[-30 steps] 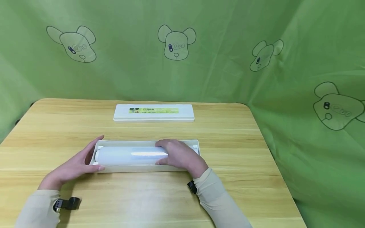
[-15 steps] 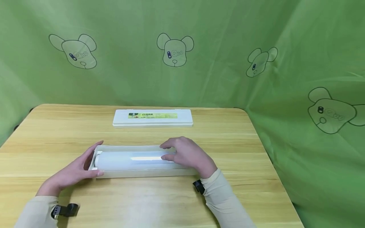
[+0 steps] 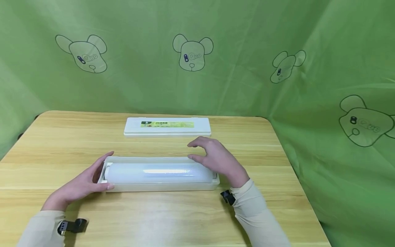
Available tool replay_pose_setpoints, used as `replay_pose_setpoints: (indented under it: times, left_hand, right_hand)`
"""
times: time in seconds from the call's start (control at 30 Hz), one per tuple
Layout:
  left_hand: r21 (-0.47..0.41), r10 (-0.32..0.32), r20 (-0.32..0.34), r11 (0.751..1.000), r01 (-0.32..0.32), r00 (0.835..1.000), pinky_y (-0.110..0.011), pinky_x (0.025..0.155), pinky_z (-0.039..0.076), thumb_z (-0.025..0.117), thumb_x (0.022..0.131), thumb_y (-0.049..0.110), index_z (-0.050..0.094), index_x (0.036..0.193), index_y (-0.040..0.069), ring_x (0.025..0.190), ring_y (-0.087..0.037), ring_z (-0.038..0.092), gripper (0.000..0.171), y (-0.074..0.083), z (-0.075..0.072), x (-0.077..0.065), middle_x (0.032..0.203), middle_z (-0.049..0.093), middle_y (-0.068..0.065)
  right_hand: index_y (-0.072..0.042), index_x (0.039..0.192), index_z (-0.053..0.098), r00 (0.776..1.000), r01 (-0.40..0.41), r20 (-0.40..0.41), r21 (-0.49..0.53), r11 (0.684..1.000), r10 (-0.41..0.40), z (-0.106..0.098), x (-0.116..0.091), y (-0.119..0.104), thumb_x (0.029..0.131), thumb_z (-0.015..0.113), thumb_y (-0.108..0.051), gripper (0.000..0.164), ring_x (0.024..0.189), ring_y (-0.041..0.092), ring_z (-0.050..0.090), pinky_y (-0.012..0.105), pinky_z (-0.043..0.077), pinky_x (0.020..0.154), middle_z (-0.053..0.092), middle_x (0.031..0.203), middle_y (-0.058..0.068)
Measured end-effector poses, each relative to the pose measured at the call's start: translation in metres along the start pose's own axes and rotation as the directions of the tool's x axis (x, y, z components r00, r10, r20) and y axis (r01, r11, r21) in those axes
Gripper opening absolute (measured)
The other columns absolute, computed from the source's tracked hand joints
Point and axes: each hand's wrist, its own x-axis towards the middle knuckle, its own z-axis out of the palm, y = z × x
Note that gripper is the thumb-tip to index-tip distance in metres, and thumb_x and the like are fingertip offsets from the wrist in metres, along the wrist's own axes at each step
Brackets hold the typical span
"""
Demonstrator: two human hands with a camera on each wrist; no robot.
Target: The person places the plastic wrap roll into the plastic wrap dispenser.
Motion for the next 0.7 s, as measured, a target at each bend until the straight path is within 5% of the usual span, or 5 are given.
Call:
replay_pose_setpoints:
  times: [0.23,0.43,0.7]
  left_hand:
    - [0.005,-0.001,0.0,1.0,0.001,1.0,-0.061,0.109,0.019,0.081,0.082,0.023,0.007,0.158,0.014,0.134,-0.045,0.032,0.106,0.0,0.0,0.0,0.155,0.019,-0.027]
    - [-0.024,0.021,0.0,1.0,-0.021,1.0,-0.036,0.099,0.041,0.081,0.082,0.018,0.014,0.156,0.009,0.123,-0.039,0.047,0.101,-0.002,0.0,0.0,0.147,0.035,-0.025]
    - [-0.047,0.032,-0.004,0.998,-0.032,0.999,-0.024,0.098,0.04,0.081,0.081,0.017,0.015,0.155,0.008,0.128,-0.04,0.042,0.099,-0.003,0.001,0.001,0.147,0.035,-0.024]
  right_hand:
    - [-0.009,0.137,0.054,0.998,-0.063,-0.007,0.071,0.996,0.063,-0.007,0.003,0.018,0.092,0.071,-0.029,0.052,0.12,0.031,0.054,0.047,0.04,0.103,0.063,0.126,0.005]
    - [-0.007,0.141,0.05,0.995,-0.096,-0.024,0.123,0.988,0.1,-0.012,0.005,0.039,0.093,0.069,-0.032,0.057,0.124,0.03,0.051,0.045,0.038,0.106,0.056,0.136,0.007]
    - [-0.008,0.142,0.049,0.986,-0.15,-0.042,0.167,0.975,0.159,-0.017,0.009,0.058,0.091,0.071,-0.035,0.062,0.13,0.034,0.044,0.046,0.033,0.109,0.048,0.144,0.01]
